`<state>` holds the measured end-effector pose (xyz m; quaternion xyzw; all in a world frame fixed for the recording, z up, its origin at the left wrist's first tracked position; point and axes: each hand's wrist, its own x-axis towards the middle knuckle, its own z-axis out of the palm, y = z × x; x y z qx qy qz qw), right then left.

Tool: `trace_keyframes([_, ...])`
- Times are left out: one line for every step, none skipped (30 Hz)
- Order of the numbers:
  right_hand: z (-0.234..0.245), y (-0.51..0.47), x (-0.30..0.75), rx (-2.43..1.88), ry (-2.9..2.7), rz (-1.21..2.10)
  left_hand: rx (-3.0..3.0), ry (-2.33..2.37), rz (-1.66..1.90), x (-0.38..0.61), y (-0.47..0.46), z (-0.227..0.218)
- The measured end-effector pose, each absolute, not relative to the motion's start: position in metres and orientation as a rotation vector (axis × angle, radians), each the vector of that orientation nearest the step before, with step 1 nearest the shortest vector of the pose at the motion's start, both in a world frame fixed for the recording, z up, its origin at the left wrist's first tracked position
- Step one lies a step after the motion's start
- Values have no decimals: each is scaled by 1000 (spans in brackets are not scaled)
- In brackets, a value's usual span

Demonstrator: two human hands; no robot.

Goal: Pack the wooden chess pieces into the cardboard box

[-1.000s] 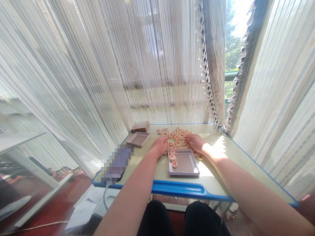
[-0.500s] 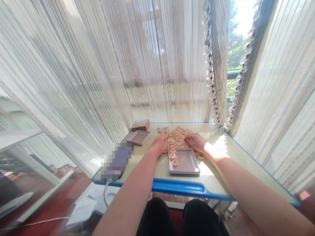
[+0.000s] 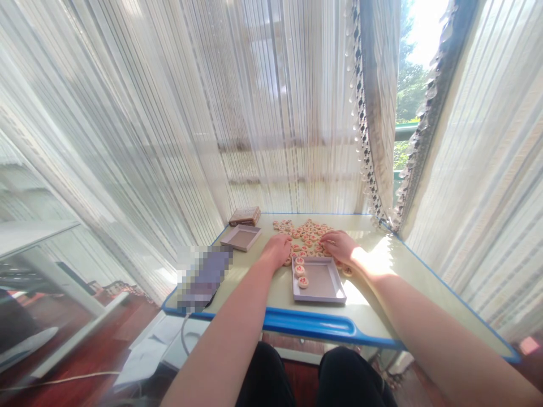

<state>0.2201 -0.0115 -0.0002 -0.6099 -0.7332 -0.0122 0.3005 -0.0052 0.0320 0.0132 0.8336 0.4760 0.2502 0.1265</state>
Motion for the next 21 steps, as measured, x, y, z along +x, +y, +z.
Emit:
trace_keyframes([0, -12, 220, -1628, -1949, -29, 2426, 1385, 726, -5, 31, 14])
trace_keyframes([0, -12, 219, -1636, -1953, -25, 2423, 1387, 725, -5, 31, 14])
trace_keyframes([1, -13, 218, -1646, -1955, -18, 2421, 1389, 724, -5, 30, 15])
trace_keyframes([2, -14, 218, -1658, -1958, -8, 2422, 1390, 724, -5, 30, 15])
trace_keyframes([2, -15, 217, -1668, -1962, 5, 2426, 1391, 726, -6, 29, 15])
trace_keyframes([3, -16, 217, -1678, -1961, 17, 2429, 1392, 729, -6, 29, 15])
trace_keyframes([4, -17, 216, -1685, -1962, 30, 2433, 1392, 729, -6, 29, 15])
trace_keyframes([5, -18, 216, -1691, -1965, 42, 2436, 1394, 726, -6, 29, 15])
trace_keyframes([5, -18, 216, -1693, -1970, 50, 2442, 1395, 721, -6, 29, 15])
trace_keyframes([6, -18, 216, -1696, -1973, 52, 2452, 1392, 716, -5, 29, 15])
trace_keyframes([6, -18, 216, -1700, -1976, 49, 2467, 1384, 713, -5, 30, 15])
trace_keyframes([6, -18, 216, -1703, -1982, 41, 2483, 1375, 711, -5, 30, 15])
trace_keyframes([6, -17, 217, -1702, -1988, 27, 2494, 1369, 712, -5, 30, 15])
trace_keyframes([6, -17, 217, -1699, -1990, 10, 2501, 1367, 713, -5, 30, 15])
trace_keyframes([5, -16, 217, -1697, -1987, -5, 2501, 1368, 714, -5, 30, 15])
trace_keyframes([5, -15, 218, -1696, -1978, -15, 2497, 1373, 713, -5, 30, 16])
trace_keyframes([4, -15, 218, -1699, -1963, -21, 2490, 1381, 711, -5, 29, 16])
trace_keyframes([3, -15, 218, -1705, -1945, -22, 2484, 1386, 707, -6, 29, 16])
trace_keyframes([3, -15, 219, -1711, -1927, -22, 2479, 1389, 704, -6, 28, 16])
trace_keyframes([2, -15, 219, -1717, -1911, -23, 2478, 1390, 701, -6, 28, 16])
trace_keyframes([2, -14, 220, -1722, -1902, -23, 2479, 1388, 699, -6, 28, 16])
